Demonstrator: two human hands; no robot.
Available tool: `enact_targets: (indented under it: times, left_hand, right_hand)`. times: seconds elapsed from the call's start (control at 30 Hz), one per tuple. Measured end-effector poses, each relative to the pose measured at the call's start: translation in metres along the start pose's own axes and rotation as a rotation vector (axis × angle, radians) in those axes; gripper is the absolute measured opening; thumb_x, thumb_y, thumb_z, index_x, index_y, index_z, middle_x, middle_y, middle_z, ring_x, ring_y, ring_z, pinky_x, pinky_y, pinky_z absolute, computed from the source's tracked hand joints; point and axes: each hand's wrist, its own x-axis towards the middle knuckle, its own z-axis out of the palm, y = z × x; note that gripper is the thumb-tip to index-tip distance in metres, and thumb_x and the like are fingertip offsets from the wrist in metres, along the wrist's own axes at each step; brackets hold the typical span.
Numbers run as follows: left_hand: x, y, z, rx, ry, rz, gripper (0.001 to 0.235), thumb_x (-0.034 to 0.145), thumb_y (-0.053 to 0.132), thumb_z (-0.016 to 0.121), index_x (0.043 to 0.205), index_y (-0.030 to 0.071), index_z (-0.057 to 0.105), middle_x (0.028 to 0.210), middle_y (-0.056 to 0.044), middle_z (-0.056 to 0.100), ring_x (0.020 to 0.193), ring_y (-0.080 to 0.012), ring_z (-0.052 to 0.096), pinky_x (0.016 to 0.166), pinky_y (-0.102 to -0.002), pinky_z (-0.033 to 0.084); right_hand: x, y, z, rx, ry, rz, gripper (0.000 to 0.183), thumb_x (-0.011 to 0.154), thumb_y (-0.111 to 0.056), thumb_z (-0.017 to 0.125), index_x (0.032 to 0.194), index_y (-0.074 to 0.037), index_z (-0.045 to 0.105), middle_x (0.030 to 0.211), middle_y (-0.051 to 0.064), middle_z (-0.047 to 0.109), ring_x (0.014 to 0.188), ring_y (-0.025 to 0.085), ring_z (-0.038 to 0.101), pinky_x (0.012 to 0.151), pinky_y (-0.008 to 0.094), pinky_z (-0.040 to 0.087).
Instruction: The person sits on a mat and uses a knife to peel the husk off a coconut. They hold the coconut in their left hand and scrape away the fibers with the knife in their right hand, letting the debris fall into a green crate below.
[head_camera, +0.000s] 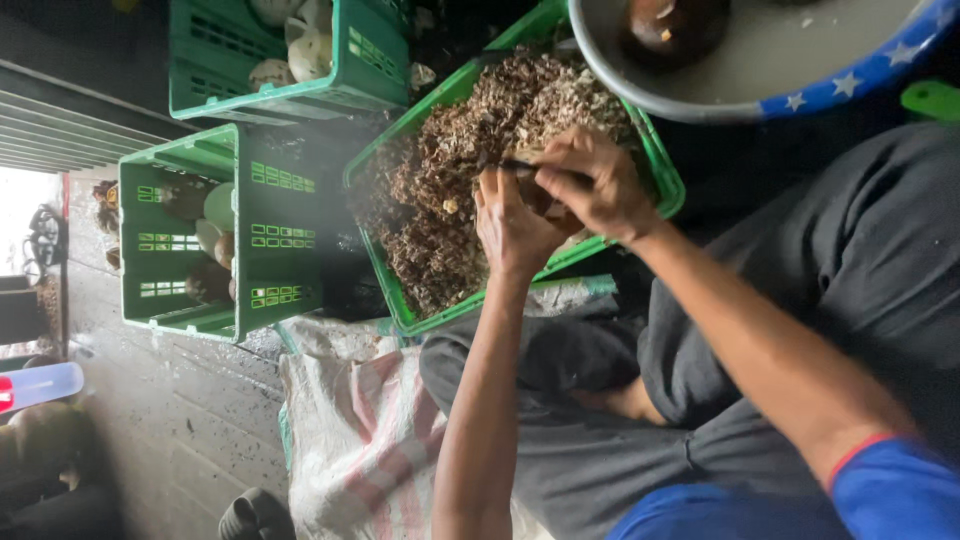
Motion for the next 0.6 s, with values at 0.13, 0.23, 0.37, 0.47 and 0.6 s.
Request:
enact_targets:
  times: [0.13, 0.23, 0.37, 0.47, 0.6]
  left_hand:
    - [0.013, 0.046, -0.042, -0.042, 0.025, 0.053, 0.118, 0.038, 0.052, 0.091, 0.14, 0.011, 0.048, 0.121, -0.018, 0.055, 0.105, -0.0477, 0.063, 0.085, -0.062, 0.055]
    - [0.019, 0.041, -0.035, -0.03, 0.054, 0.008, 0.116, 0.038, 0.056, 0.093, 0.136, 0.008, 0.052, 0.121, -0.017, 0.055, 0.106, -0.0446, 0.064, 0.087, -0.057, 0.056]
    - [0.005, 0.048, -0.038, -0.045, 0.007, 0.019, 0.12, 0.035, 0.048, 0.094, 0.14, 0.009, 0.048, 0.12, -0.02, 0.055, 0.106, -0.0488, 0.062, 0.086, -0.061, 0.055]
    - [0.018, 0.026, -0.017, -0.015, 0.04, -0.004, 0.109, 0.039, 0.052, 0.091, 0.133, 0.012, 0.052, 0.116, -0.015, 0.054, 0.102, -0.044, 0.064, 0.084, -0.055, 0.056]
    - [0.01, 0.055, -0.039, -0.021, 0.047, -0.031, 0.118, 0.036, 0.048, 0.093, 0.137, 0.008, 0.049, 0.115, -0.017, 0.054, 0.1, -0.0463, 0.063, 0.081, -0.057, 0.056]
  right_hand:
    - [0.009, 0.062, -0.004, 0.08, 0.115, 0.121, 0.011, 0.097, -0.009, 0.078, 0.099, 0.001, 0.075, 0.088, 0.021, 0.068, 0.089, 0.033, 0.068, 0.081, 0.046, 0.052]
    - [0.009, 0.061, -0.006, 0.12, 0.085, 0.262, 0.01, 0.099, -0.013, 0.074, 0.104, -0.005, 0.077, 0.088, 0.014, 0.07, 0.09, 0.017, 0.064, 0.081, 0.038, 0.052]
    - [-0.011, 0.059, -0.008, -0.084, 0.095, 0.003, 0.009, 0.099, -0.008, 0.075, 0.103, 0.001, 0.075, 0.099, 0.021, 0.07, 0.1, 0.039, 0.068, 0.091, 0.047, 0.052]
    - [0.002, 0.029, 0.003, -0.135, 0.077, -0.046, 0.009, 0.097, -0.011, 0.077, 0.102, -0.004, 0.076, 0.102, 0.015, 0.07, 0.101, 0.035, 0.067, 0.093, 0.045, 0.051]
    - [-0.008, 0.073, -0.003, 0.003, 0.148, 0.088, 0.012, 0.099, -0.012, 0.076, 0.101, 0.0, 0.075, 0.097, 0.018, 0.071, 0.095, 0.026, 0.065, 0.091, 0.047, 0.05]
